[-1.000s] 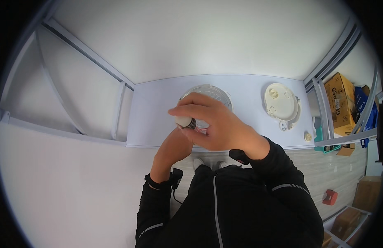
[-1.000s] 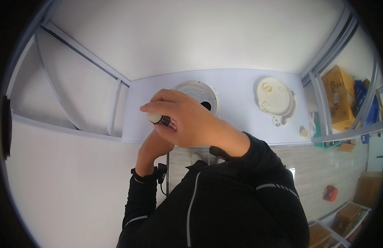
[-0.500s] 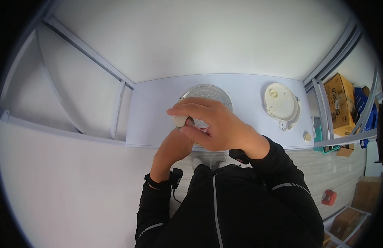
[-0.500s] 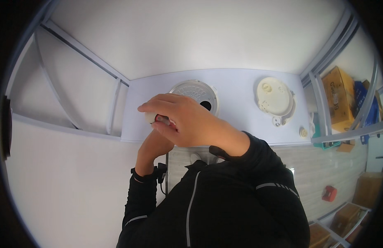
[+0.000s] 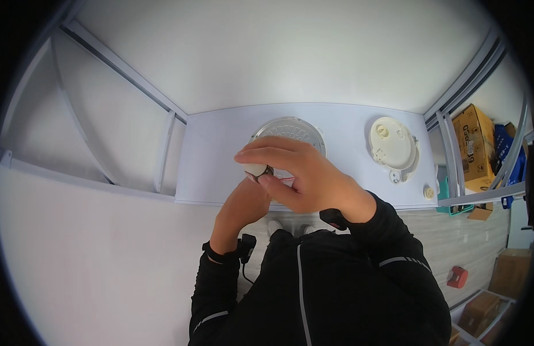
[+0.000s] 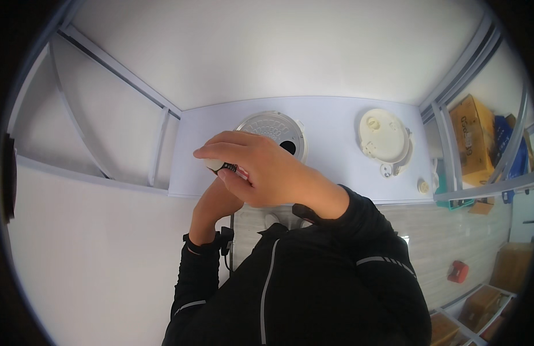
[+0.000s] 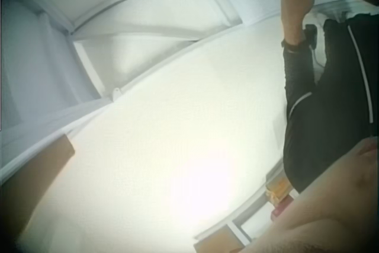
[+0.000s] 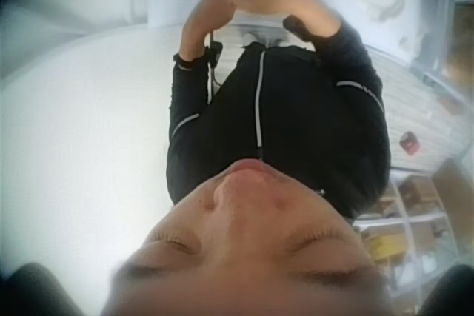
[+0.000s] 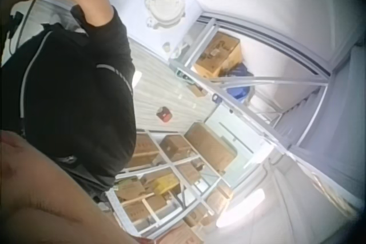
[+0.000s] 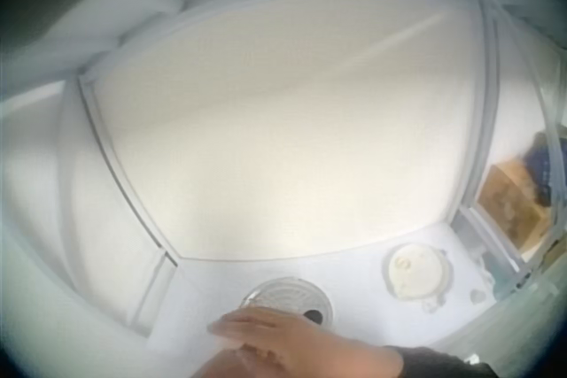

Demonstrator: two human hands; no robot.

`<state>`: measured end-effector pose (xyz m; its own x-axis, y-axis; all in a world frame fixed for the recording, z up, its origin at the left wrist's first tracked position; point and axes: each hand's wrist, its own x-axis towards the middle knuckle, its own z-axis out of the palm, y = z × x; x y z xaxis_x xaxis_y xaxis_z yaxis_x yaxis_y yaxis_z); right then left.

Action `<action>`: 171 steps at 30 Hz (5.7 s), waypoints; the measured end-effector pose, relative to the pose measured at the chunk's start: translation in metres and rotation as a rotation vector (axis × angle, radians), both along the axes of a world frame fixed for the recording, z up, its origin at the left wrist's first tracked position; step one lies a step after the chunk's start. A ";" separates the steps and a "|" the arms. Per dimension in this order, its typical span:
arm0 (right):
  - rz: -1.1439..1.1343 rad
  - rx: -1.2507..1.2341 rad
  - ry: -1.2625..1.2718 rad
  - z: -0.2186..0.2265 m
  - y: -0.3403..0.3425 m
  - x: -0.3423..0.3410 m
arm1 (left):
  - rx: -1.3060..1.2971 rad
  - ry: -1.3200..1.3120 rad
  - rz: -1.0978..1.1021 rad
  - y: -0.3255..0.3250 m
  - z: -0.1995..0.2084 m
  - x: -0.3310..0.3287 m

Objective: The person uses a screwdriver to remove screws from a white plastic cover, then attaches a light bulb to wires on a circular base. The person handles the cover, screwdriver, light bulb, and wires throughout the process.

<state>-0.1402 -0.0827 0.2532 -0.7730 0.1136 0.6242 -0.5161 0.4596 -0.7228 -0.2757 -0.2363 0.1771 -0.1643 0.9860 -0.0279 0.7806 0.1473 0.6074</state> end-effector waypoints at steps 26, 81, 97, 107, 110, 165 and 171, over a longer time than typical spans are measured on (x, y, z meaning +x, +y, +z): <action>-0.138 0.104 -0.015 -0.002 -0.002 0.003 | 0.017 -0.121 0.068 0.006 0.004 0.001; -0.132 0.059 -0.054 0.003 -0.003 -0.003 | 0.055 -0.160 -0.004 0.009 -0.007 -0.010; -0.162 0.022 -0.066 0.002 0.003 0.004 | -0.025 -0.275 -0.004 0.006 0.011 -0.007; -0.249 -0.125 -0.081 -0.004 0.012 0.011 | 0.039 -0.039 0.015 0.005 0.010 0.001; -0.287 -0.220 0.027 -0.003 0.011 0.012 | 0.088 -0.011 0.017 0.005 0.004 0.003; -0.745 -0.096 -0.585 -0.117 0.060 0.044 | 0.290 -0.042 0.705 0.009 -0.033 0.008; -0.704 -0.150 -0.513 -0.105 0.058 0.047 | 0.388 -0.103 0.737 0.007 -0.027 0.014</action>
